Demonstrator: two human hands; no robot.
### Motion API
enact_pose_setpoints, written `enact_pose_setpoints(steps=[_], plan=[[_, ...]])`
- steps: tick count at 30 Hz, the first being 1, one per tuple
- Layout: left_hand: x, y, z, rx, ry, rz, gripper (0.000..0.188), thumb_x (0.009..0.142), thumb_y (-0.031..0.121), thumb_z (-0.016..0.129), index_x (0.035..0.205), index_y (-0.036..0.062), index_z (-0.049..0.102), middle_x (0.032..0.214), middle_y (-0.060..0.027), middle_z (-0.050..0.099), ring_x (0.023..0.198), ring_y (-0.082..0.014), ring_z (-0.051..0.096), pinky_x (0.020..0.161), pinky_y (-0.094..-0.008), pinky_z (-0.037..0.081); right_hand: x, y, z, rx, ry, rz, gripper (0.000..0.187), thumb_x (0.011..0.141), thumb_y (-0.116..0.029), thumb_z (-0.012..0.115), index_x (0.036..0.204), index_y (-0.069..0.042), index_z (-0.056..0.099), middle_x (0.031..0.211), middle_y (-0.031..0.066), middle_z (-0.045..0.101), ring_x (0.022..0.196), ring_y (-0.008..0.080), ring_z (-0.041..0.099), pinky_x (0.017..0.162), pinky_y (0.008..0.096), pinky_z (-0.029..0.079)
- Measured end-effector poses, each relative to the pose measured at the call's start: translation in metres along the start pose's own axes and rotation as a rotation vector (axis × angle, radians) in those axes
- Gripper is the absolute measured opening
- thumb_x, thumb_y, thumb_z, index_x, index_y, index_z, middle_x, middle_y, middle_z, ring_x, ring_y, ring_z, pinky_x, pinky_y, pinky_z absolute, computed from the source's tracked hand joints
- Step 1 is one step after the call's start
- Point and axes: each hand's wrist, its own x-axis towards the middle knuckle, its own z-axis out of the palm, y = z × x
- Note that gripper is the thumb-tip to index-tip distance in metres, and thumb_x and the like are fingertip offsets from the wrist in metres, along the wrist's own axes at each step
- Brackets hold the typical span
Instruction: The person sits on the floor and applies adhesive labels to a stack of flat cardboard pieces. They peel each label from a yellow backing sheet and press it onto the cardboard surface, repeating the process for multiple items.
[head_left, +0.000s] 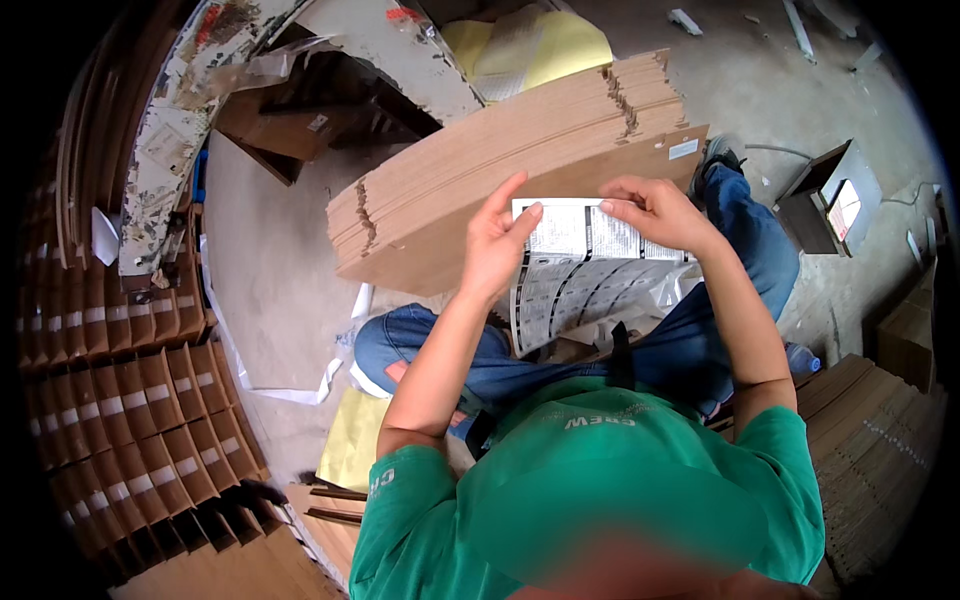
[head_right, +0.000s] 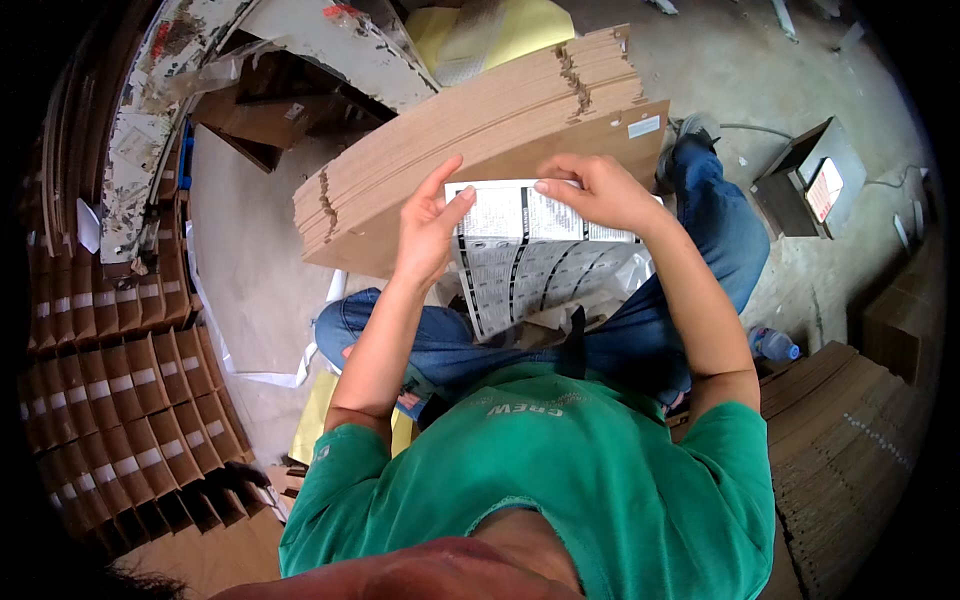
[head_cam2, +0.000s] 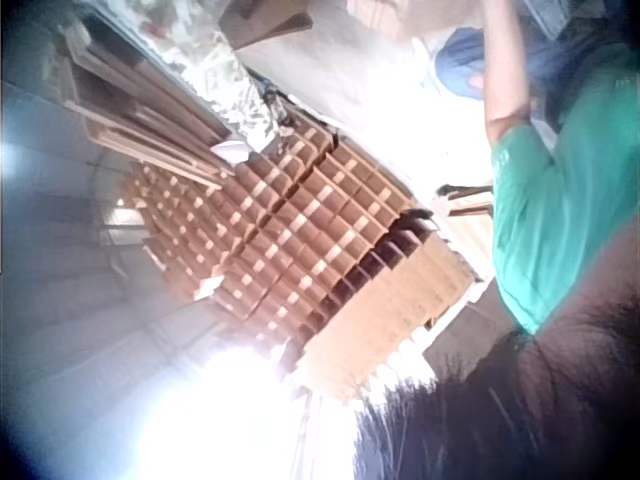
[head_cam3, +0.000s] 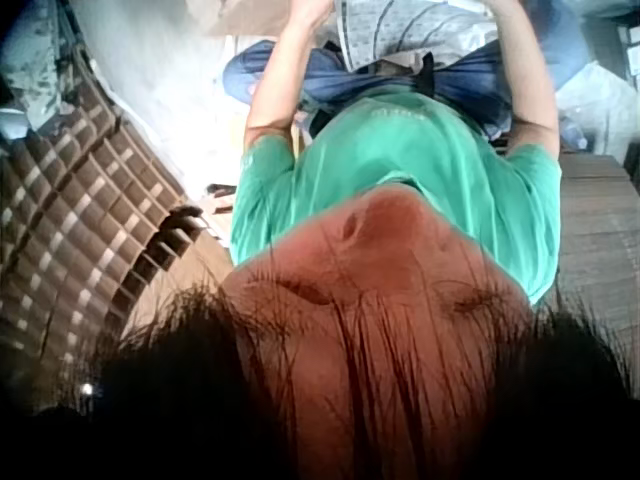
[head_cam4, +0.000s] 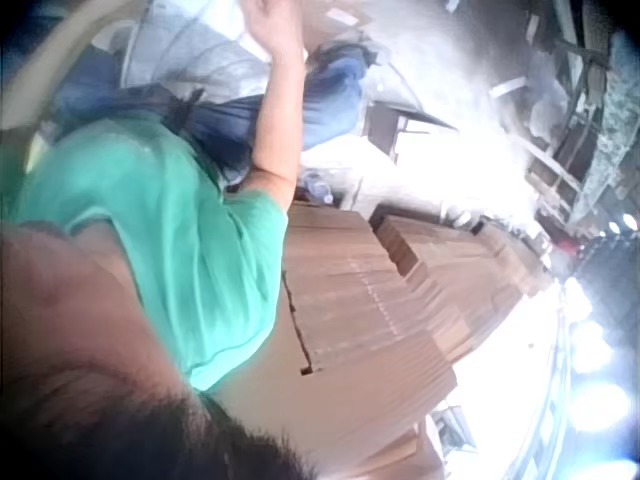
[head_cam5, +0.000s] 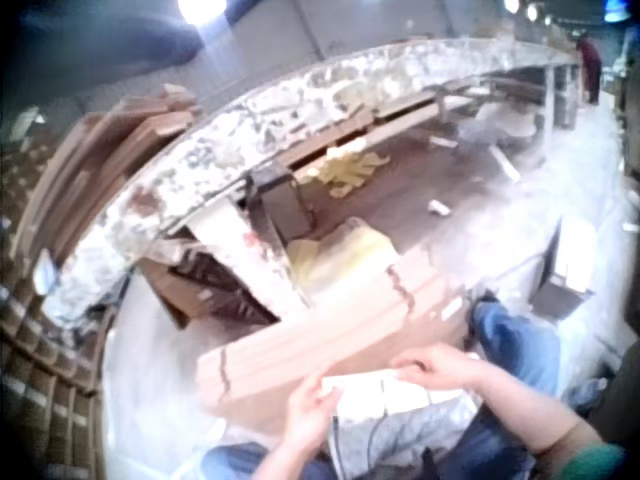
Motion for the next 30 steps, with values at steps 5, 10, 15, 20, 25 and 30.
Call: enact_pose_setpoints(steps=[5,10,15,20,25,30], plan=[[-0.004,-0.008,0.007,0.094,-0.097,0.087,0.035,0.087,0.0,0.056,0.121,0.0002,0.051,0.096,-0.0094,0.065,0.082,-0.0101,0.061,0.072,-0.0221,0.048,-0.008,-0.02,0.036,0.016,0.184,-0.268,0.028,0.077,-0.007,0.068,0.104,-0.006,0.062,0.087,0.0088,0.06,0.079,0.021,0.057,0.066,0.0287,0.046],[-0.012,0.003,0.006,0.2,-0.148,0.037,0.035,0.083,-0.006,0.058,0.117,-0.0018,0.054,0.097,-0.0085,0.064,0.085,-0.0092,0.06,0.075,-0.0218,0.05,-0.004,-0.016,0.038,0.121,0.186,-0.305,0.022,0.078,-0.006,0.067,0.1,-0.005,0.063,0.086,0.0085,0.06,0.077,0.0199,0.057,0.065,0.0284,0.046],[-0.014,0.002,0.004,0.31,-0.131,0.105,0.028,0.083,-0.002,0.06,0.111,0.0002,0.058,0.088,-0.0033,0.065,0.076,-0.0049,0.057,0.066,-0.0195,0.047,-0.002,-0.02,0.039,0.11,0.175,-0.313,0.02,0.078,-0.008,0.068,0.097,-0.005,0.063,0.085,0.0081,0.06,0.078,0.0196,0.057,0.064,0.028,0.046],[-0.013,0.003,0.004,0.401,-0.066,0.086,0.025,0.081,-0.003,0.061,0.107,-0.0017,0.06,0.089,-0.0046,0.065,0.077,-0.0062,0.059,0.067,-0.0197,0.048,0.003,-0.018,0.04,0.03,0.172,-0.375,0.017,0.077,-0.009,0.067,0.093,-0.005,0.064,0.084,0.0087,0.061,0.079,0.0233,0.056,0.064,0.0308,0.046],[-0.014,-0.001,0.0,0.404,-0.019,0.11,0.021,0.081,-0.003,0.063,0.102,-0.0031,0.06,0.085,-0.005,0.065,0.075,-0.0057,0.058,0.065,-0.0192,0.048,0.005,-0.014,0.043,-0.077,0.181,-0.451,0.014,0.078,-0.013,0.066,0.086,-0.002,0.064,0.076,0.0097,0.058,0.078,0.028,0.053,0.068,0.0346,0.045],[-0.009,0.003,-0.006,0.402,-0.114,0.043,0.016,0.081,-0.001,0.063,0.097,-0.0031,0.06,0.081,-0.0042,0.066,0.072,-0.0052,0.058,0.062,-0.0191,0.047,-0.005,-0.004,0.04,-0.061,0.101,-0.375,0.011,0.078,-0.01,0.065,0.086,-0.002,0.064,0.078,0.0098,0.058,0.079,0.0277,0.052,0.069,0.0336,0.044]])
